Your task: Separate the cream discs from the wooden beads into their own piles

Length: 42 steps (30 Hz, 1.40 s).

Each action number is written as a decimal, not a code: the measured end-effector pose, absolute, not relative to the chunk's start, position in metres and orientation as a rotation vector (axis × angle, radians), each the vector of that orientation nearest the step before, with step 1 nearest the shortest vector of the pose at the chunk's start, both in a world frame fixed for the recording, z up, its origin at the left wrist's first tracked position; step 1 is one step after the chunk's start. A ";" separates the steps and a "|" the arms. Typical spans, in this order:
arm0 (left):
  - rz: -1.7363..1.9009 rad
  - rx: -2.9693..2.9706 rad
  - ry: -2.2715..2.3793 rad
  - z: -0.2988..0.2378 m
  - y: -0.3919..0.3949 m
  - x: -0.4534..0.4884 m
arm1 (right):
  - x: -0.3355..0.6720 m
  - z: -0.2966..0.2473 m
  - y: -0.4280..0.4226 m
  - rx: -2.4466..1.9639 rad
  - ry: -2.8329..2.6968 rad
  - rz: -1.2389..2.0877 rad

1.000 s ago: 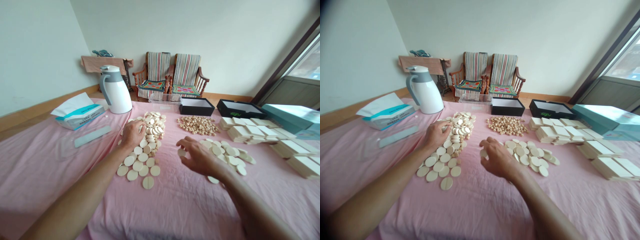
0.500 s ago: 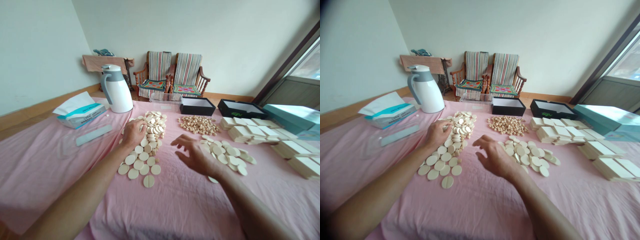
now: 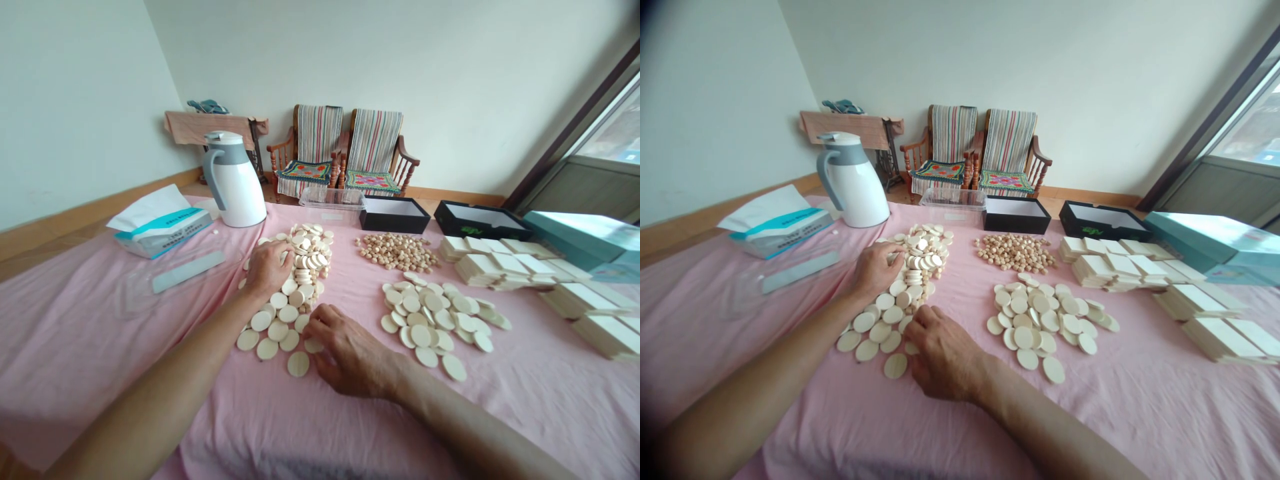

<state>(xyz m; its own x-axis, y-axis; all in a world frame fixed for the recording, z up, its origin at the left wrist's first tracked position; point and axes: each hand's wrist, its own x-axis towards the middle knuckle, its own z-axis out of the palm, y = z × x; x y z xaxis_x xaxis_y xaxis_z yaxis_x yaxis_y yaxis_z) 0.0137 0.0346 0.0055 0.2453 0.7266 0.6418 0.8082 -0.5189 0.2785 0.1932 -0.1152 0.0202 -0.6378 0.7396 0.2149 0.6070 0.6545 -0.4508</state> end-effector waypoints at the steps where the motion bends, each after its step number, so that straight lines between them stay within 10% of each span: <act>1: -1.135 -2.393 -1.481 0.006 0.034 0.014 | 0.193 0.020 -0.116 -1.063 -2.490 0.473; 18: -1.120 -2.410 -1.492 0.008 0.033 0.015 | 0.314 0.056 -0.085 -2.312 -1.825 -0.404; 29: -1.130 -2.379 -1.451 0.005 0.033 0.014 | 0.202 0.034 -0.118 -0.936 -2.434 0.461; 42: -1.143 -2.392 -1.427 0.007 0.033 0.014 | 0.179 0.017 -0.127 -0.856 -2.545 0.459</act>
<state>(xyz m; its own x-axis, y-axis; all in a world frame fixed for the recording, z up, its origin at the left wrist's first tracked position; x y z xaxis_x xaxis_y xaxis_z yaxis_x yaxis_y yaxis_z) 0.0144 0.0330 0.0070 0.2658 0.7005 0.6623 0.7993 -0.5442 0.2547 0.1793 -0.1271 0.0173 -0.7253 0.6300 0.2774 0.4935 0.7569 -0.4284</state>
